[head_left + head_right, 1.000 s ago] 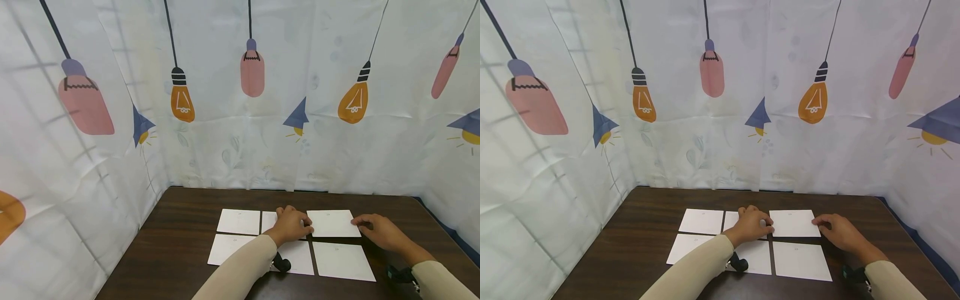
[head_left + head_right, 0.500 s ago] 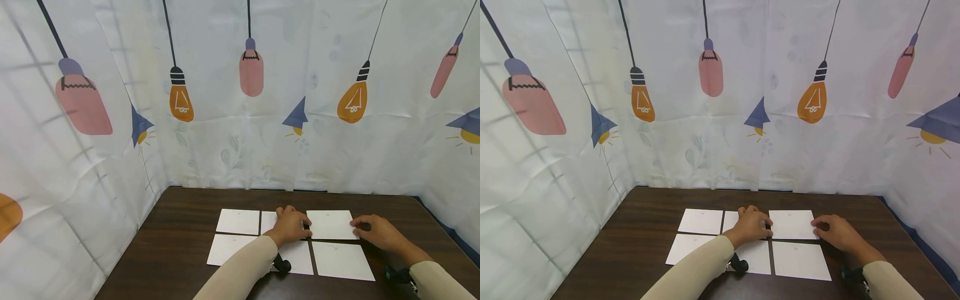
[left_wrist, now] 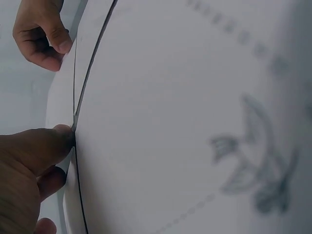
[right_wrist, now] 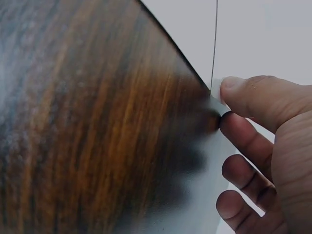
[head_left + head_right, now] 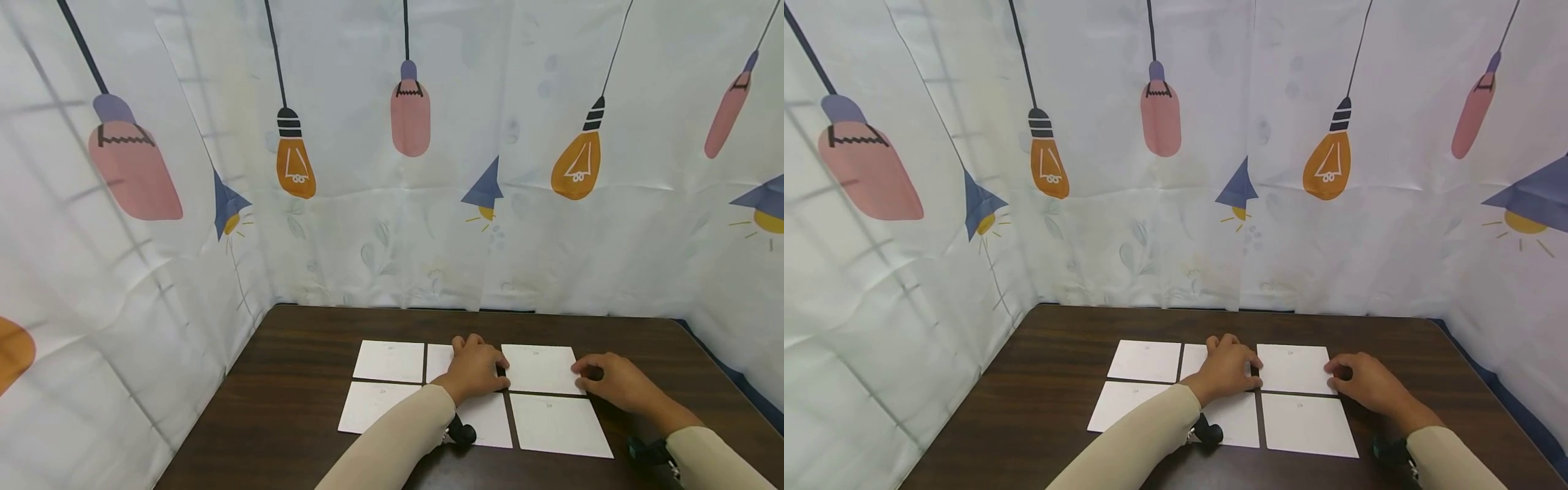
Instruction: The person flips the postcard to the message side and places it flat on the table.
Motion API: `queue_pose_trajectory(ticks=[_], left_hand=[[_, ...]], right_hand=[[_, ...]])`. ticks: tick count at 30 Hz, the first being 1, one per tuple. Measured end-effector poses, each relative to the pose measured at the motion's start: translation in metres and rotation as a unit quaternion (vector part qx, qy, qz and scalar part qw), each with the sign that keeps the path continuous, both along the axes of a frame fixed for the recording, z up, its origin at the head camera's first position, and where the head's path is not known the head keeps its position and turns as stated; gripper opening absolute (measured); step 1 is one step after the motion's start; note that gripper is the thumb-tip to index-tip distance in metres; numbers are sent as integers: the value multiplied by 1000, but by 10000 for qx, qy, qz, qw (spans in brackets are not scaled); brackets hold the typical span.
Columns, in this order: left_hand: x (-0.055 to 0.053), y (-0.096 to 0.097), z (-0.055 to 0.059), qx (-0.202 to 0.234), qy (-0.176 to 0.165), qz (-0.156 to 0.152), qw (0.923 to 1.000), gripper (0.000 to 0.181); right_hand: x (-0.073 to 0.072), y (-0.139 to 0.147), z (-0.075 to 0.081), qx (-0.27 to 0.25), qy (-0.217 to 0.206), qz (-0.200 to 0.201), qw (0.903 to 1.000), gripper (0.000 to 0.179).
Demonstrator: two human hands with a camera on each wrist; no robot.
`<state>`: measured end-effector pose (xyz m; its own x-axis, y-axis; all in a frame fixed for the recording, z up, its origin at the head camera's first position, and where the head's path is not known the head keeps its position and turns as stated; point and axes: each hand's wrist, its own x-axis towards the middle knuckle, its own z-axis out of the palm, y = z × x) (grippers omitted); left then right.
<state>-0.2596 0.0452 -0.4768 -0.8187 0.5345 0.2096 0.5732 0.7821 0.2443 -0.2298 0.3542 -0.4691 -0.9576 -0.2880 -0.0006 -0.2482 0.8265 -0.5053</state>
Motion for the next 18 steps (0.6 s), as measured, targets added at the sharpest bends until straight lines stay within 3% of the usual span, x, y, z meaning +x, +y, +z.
queue_pose_trajectory(ticks=[10,18], left_hand=[[-1,1,-1,-93,150,-6,9998,18],[1,-2,2,-44,52,41,10000,18]], right_hand=[[-1,-3,-1,24,-29,136,9999,27],[0,-9,1,-63,93,-110,9999,31]])
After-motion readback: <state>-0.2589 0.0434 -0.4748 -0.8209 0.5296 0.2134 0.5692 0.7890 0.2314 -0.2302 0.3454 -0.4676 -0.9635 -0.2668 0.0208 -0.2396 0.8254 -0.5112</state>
